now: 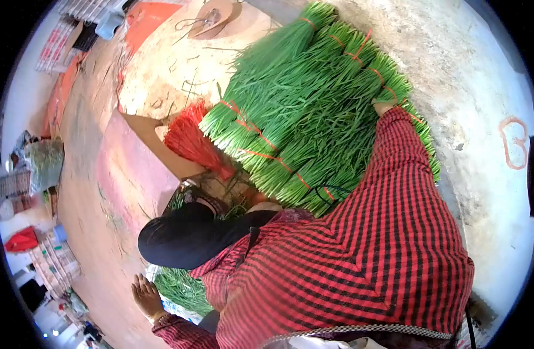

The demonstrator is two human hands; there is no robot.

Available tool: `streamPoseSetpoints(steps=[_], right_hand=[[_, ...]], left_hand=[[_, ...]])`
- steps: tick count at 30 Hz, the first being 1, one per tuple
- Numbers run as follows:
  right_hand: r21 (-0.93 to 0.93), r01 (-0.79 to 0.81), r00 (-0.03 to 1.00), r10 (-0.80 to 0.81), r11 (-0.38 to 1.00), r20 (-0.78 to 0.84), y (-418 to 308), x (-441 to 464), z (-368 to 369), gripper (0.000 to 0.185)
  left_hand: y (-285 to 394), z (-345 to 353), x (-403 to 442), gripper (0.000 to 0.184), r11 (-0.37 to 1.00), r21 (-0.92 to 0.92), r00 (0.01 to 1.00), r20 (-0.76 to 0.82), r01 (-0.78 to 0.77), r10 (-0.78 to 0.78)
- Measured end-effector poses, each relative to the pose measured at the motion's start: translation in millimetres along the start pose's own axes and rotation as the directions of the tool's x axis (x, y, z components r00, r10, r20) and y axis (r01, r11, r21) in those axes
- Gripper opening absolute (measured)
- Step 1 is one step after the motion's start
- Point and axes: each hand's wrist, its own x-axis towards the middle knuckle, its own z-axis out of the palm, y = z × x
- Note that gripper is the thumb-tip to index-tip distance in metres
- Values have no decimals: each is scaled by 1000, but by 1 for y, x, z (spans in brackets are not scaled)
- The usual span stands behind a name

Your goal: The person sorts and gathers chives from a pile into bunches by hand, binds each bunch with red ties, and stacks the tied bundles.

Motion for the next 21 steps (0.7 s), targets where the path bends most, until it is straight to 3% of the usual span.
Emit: streamPoseSetpoints(steps=[2, 4, 5, 6, 8, 9, 10, 12, 14, 16, 17, 18, 20, 21], right_hand=[[-181, 94, 996, -91, 979, 25, -20, -17, -31, 76], [-282, 155, 988, -149, 947, 43, -41, -34, -28, 71], [-271, 371, 886, -426, 888, -185, -58, -51, -14, 59], [-298, 566, 665, -640, 768, -386, -78, -70, 5, 47], [-56, 896, 409, -868, 441, -283, -128, -117, 48, 43], [38, 961, 274, -942, 272, -192, -153, -151, 72, 40], [144, 984, 119, -985, 101, -121, -177, -189, 96, 38], [333, 941, 34, -995, 64, 97, -217, -266, 144, 31], [332, 930, 30, -931, 160, 364, -249, -302, 208, 39], [434, 825, 103, -851, 362, 515, -272, -329, 260, 42], [487, 676, 229, -786, 553, 574, -279, -335, 293, 46], [430, 796, 268, -885, 426, 381, -285, -327, 333, 48], [148, 901, 373, -903, 407, 213, -306, -339, 355, 49], [144, 902, 371, -903, 406, 218, -313, -333, 381, 49]], left_hand=[[-3, 53, -29, 45, 995, -103, 989, -147, 11, -26], [-4, 52, -29, 45, 997, -83, 988, -152, -2, -11], [-1, 44, -31, 45, 998, -54, 988, -151, -23, 14], [0, 25, -25, 45, 997, -66, 983, -181, -39, 26], [0, -21, -9, 52, 981, 165, 994, 47, -103, 97], [-1, 3, -16, 51, 984, 172, 992, -100, -53, 71], [-3, -5, -11, 48, 983, 169, 993, -83, -64, 79], [-6, -4, -9, 47, 991, 128, 992, -113, -44, 59], [-15, 3, -9, 46, 992, 124, 987, -154, -30, 49], [-25, -4, -7, 47, 990, 143, 967, -254, 2, 34], [-28, 0, -8, 47, 987, 159, 955, -295, 16, 32], [-33, -11, -6, 47, 983, 181, 957, -287, 19, 34], [-36, -13, -8, 46, 987, 147, 939, -343, 63, -9], [-38, -30, -5, 46, 992, 96, 949, -312, 80, -46]])
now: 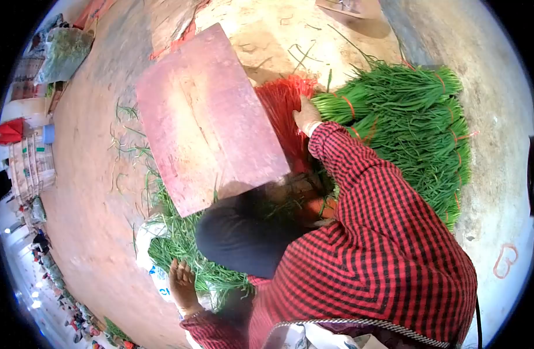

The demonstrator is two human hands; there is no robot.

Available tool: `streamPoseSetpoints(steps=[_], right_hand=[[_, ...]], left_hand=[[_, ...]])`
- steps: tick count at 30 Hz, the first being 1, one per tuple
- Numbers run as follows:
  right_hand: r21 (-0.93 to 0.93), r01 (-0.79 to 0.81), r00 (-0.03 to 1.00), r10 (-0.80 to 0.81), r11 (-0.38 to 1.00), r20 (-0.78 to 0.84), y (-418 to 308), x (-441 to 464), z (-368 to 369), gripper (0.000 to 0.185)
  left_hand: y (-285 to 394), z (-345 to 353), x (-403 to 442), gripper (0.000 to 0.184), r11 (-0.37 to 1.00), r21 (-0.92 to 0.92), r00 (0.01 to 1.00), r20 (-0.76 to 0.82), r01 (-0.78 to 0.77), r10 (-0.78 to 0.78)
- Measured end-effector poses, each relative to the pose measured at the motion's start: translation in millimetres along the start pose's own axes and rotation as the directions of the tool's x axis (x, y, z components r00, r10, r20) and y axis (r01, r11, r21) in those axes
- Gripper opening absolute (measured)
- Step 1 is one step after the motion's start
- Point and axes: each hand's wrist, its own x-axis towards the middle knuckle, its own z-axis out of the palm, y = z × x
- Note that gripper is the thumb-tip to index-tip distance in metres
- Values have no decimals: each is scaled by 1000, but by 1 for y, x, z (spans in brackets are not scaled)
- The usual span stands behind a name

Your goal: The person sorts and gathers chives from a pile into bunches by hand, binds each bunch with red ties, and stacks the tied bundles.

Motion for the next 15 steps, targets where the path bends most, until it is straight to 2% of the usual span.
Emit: streamPoseSetpoints(steps=[2, 3, 5, 6, 7, 8, 9, 10, 11, 12, 13, 14, 15], right_hand=[[180, -217, 976, 215, 960, 30, 26, 28, 49, 41], [168, -224, 975, 222, 960, 29, 14, 28, 39, 41], [-99, -154, 965, 171, 983, 199, -3, 22, 17, 30], [-151, -81, 982, 105, 985, 157, 4, 21, 24, 23], [-77, -40, 997, 45, 996, 69, 20, 26, 41, 23], [-40, -21, 999, 23, 999, 39, 12, 19, 32, 24], [-1, 3, 1000, -3, 1000, 7, -3, 7, 16, 25], [118, -54, 998, 48, 992, 50, -15, -5, 0, 25], [237, -113, 991, 91, 965, 99, -21, -20, -11, 25], [359, -74, 991, 28, 931, 130, -21, -38, -18, 21], [458, 134, 981, -184, 879, 66, -25, -62, -34, 16], [389, 287, 926, -358, 875, 121, -29, -80, -51, 13], [357, 229, 880, -350, 906, 323, -33, -103, -73, 10]], left_hand=[[5, -1, 7, 46, 1000, -18, 1000, -22, -2, 1], [9, 7, 7, 46, 999, -32, 999, -38, -9, 7], [21, 19, 13, 49, 996, -67, 998, 24, -51, 53], [29, 34, 15, 50, 996, -1, 996, 17, -90, 90], [38, 51, 19, 50, 989, 65, 991, 17, -130, 129], [45, 66, 22, 46, 981, 50, 980, 83, -186, 182], [53, 95, 18, 46, 983, 49, 980, 104, -175, 169], [59, 135, 7, 44, 885, 273, 926, 111, -378, 361], [59, 172, -2, 41, 694, 474, 829, 162, -541, 535], [53, 200, -7, 38, 603, 474, 764, 317, -641, 563], [47, 229, -10, 34, 505, 453, 678, 466, -734, 568], [40, 260, -9, 33, 222, 369, 429, 731, -903, 531], [32, 290, -9, 32, -53, 176, 143, 913, -983, 382]])
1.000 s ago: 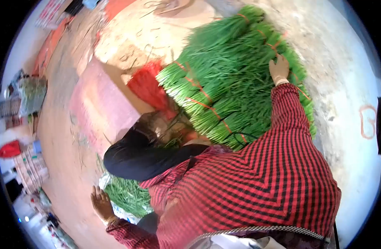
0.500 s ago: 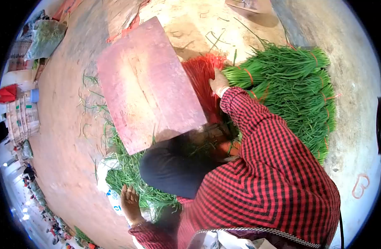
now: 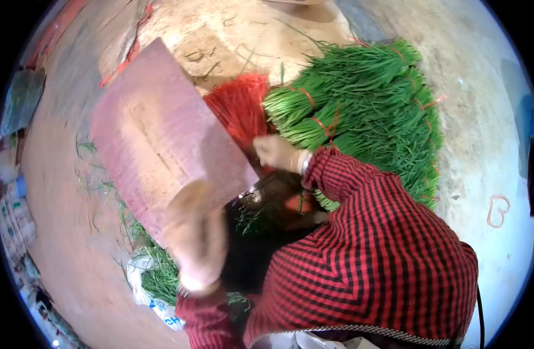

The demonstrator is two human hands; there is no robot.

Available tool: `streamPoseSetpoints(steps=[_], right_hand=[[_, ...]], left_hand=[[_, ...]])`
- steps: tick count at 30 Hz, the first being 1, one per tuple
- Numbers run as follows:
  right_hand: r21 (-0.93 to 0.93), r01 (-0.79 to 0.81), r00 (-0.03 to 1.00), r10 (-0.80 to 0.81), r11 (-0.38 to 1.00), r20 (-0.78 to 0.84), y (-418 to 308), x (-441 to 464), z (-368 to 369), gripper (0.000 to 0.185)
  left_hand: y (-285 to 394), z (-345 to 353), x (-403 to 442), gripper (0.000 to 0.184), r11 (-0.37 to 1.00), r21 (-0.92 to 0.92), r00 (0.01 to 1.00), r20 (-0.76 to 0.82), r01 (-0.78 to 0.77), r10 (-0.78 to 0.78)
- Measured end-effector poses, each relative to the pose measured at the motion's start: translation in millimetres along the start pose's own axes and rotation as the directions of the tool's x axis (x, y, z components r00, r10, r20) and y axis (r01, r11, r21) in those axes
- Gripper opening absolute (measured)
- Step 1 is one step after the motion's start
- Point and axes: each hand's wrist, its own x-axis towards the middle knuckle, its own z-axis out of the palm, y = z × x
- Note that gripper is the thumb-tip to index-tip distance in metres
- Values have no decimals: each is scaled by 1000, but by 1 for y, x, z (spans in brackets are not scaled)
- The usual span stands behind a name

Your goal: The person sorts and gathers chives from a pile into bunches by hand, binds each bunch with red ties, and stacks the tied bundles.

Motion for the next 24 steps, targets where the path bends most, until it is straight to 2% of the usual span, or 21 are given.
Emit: streamPoseSetpoints(steps=[1, 2, 3, 4, 5, 6, 7, 9, 10, 12, 14, 15, 16, 18, 19, 20, 21, 22, 23, 24], right_hand=[[-245, 224, 974, -227, 943, 17, 8, -18, 4, 11], [-682, 459, 884, -374, 570, 282, 7, -30, 9, 14], [-399, 315, 948, -266, 861, 174, -4, -48, 2, 15], [-35, 131, 986, -127, 991, 109, -13, -62, -7, 16], [-41, 121, 989, -117, 992, 93, -12, -67, -11, 16], [-155, 208, 976, -194, 966, 102, -10, -67, -13, 15], [-260, 293, 955, -269, 920, 125, -10, -67, -14, 15], [-286, 313, 950, -295, 906, 107, -14, -64, -16, 14], [-320, 332, 943, -319, 888, 94, -17, -63, -18, 14], [-316, 349, 936, -344, 882, 74, -23, -60, -23, 13], [-297, 375, 911, -408, 878, -56, -23, -59, -22, 10], [-294, 374, 913, -406, 880, -54, -12, -57, -16, 10], [-260, 309, 922, -355, 915, -155, 5, -52, -8, 13], [-218, 242, 921, -294, 945, -255, 8, -42, -6, 17], [-172, 281, 919, -316, 944, -235, 9, -39, -4, 16], [-248, 226, 956, -264, 942, -128, -9, -38, -14, 15], [-333, 189, 978, -207, 924, -19, -27, -37, -23, 15], [-332, 179, 980, -197, 926, -21, -19, -32, -15, 15], [-319, 1, 1000, -9, 948, -25, 0, -21, 2, 17], [-305, -176, 984, 177, 936, -26, 16, -12, 19, 21]], left_hand=[[13, 26, 22, 35, 988, 120, 987, 137, -98, 81], [24, 50, 34, 38, 951, 224, 949, 279, -212, 146], [22, 79, 31, 41, 917, 301, 928, 338, -262, 155], [15, 112, 22, 44, 872, 377, 907, 391, -312, 156], [6, 128, 13, 44, 835, 423, 874, 467, -351, 131], [4, 133, 9, 37, 805, 491, 876, 478, -333, 71], [-1, 132, 7, 33, 838, 453, 884, 463, -303, 69], [-6, 127, 10, 22, 874, 403, 909, 404, -273, 97], [-4, 127, 11, 22, 869, 410, 908, 407, -276, 96], [-1, 126, 15, 18, 873, 417, 913, 401, -253, 73], [-4, 125, 16, 17, 870, 428, 916, 395, -244, 62], [-6, 125, 14, 15, 871, 430, 917, 395, -238, 55], [-8, 126, 12, 15, 872, 428, 916, 398, -237, 53], [-11, 127, 8, 15, 910, 396, 954, 300, -121, -4], [-11, 125, 5, 14, 974, 226, 964, 252, 29, -87], [-13, 124, 4, 14, 975, 222, 963, 256, 28, -86], [-16, 124, 3, 12, 912, -239, 915, 315, 334, -253], [-17, 124, 2, 12, 561, -603, 823, 443, 568, -357], [-2, 109, 8, 11, 482, -656, 813, 441, 581, -380], [10, 91, 14, 11, 504, -631, 807, 441, 590, -393]])
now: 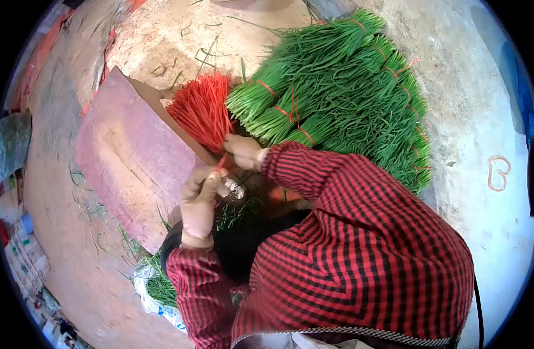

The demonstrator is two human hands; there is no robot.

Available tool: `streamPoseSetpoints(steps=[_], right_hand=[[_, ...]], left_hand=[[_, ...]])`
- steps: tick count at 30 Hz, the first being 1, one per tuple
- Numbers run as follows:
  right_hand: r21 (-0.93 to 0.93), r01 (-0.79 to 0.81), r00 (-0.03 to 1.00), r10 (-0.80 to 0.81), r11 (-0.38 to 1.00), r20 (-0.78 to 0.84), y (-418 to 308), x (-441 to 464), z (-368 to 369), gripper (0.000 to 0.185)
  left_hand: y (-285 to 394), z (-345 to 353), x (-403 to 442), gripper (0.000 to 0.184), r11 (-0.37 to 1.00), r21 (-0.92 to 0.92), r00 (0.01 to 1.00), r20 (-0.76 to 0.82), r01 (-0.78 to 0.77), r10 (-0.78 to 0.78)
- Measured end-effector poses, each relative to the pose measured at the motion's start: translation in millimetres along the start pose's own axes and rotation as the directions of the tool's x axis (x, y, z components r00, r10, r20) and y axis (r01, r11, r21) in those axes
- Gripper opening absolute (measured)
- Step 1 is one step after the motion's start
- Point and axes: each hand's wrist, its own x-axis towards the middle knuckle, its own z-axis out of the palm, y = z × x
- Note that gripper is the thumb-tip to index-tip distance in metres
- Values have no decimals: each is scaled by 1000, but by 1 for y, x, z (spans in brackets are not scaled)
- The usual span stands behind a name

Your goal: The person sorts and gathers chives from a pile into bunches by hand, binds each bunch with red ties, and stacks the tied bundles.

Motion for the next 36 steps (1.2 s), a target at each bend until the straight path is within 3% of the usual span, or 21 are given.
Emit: streamPoseSetpoints(steps=[2, 4, 6, 8, 9, 10, 11, 13, 14, 15, 16, 17, 19, 20, 22, 26, 28, 30, 32, 33, 36], right_hand=[[-48, -15, 997, 19, 999, 71, 16, 17, 40, 26], [-98, -34, 988, 48, 995, 148, 22, 13, 53, 31], [-73, 16, 982, -2, 997, 190, 20, 4, 56, 33], [-46, 72, 968, -59, 996, 246, 18, -11, 60, 35], [-31, 90, 961, -79, 995, 266, 17, -21, 56, 36], [-17, 103, 956, -94, 995, 278, 20, -30, 49, 38], [12, 103, 926, -100, 995, 365, 7, -42, 13, 42], [179, 107, 958, -150, 978, 246, 2, -67, -49, 32], [217, 122, 986, -143, 968, 82, 11, -82, -69, 31], [221, -39, 997, 22, 974, 80, 14, -95, -103, 30], [273, -75, 985, 114, 959, -131, 38, -111, -122, 27], [302, -271, 940, 319, 914, -122, 44, -130, -161, 33], [357, -433, 759, 549, 828, -350, 116, -167, -201, 32], [414, -476, 648, 627, 776, -431, 133, -193, -225, 34], [221, -639, 579, 649, 737, -494, 196, -244, -252, 49], [168, -763, 523, 748, 625, -408, 217, -280, -245, 74], [257, -821, 464, 858, 511, -222, 203, -268, -241, 94], [257, -818, 466, 854, 515, -231, 212, -265, -235, 84], [65, -816, 529, 787, 575, -319, 249, -267, -230, 73], [44, -840, 515, 819, 541, -254, 247, -266, -235, 62], [200, -769, 567, 792, 608, -226, 241, -272, -229, 54]], left_hand=[[26, -2, -17, 15, 999, 28, 991, -130, 46, -41], [32, -18, -29, 21, 950, -134, 947, -199, -282, 253], [34, -49, -38, 23, 916, -129, 893, -308, -381, 328], [32, -78, -41, 23, 945, 42, 817, -491, -324, 302], [28, -93, -40, 23, 968, 191, 751, -612, -162, 247], [19, -116, -40, 22, 976, 208, 740, -648, -55, 180], [9, -131, -36, 21, 974, 225, 741, -648, -39, 179], [-21, -167, -30, 21, 969, 245, 746, -641, -26, 183], [-43, -189, -27, 20, 953, 302, 767, -615, 18, 181], [-59, -203, -25, 20, 932, 359, 788, -590, 58, 178], [-66, -209, -24, 23, 938, 306, 817, -574, 163, 46], [-68, -206, -25, 25, 947, 294, 833, -551, 128, 58], [-71, -199, -26, 28, 956, 280, 848, -524, 87, 77], [-71, -198, -27, 30, 956, 286, 839, -535, 70, 98], [-70, -196, -31, 31, 956, 291, 827, -547, 44, 129], [-82, -200, -59, 33, 940, 334, 858, -503, 77, 109], [-103, -212, -81, 34, 951, 299, 854, -512, 76, 93], [-113, -217, -101, 35, 994, 54, 833, -551, 99, -53], [-104, -211, -125, 36, 982, 130, 819, -572, 140, -41], [-99, -208, -136, 37, 966, 172, 797, -602, 192, -52], [-91, -198, -161, 39, 961, 150, 754, -651, 233, -82]])
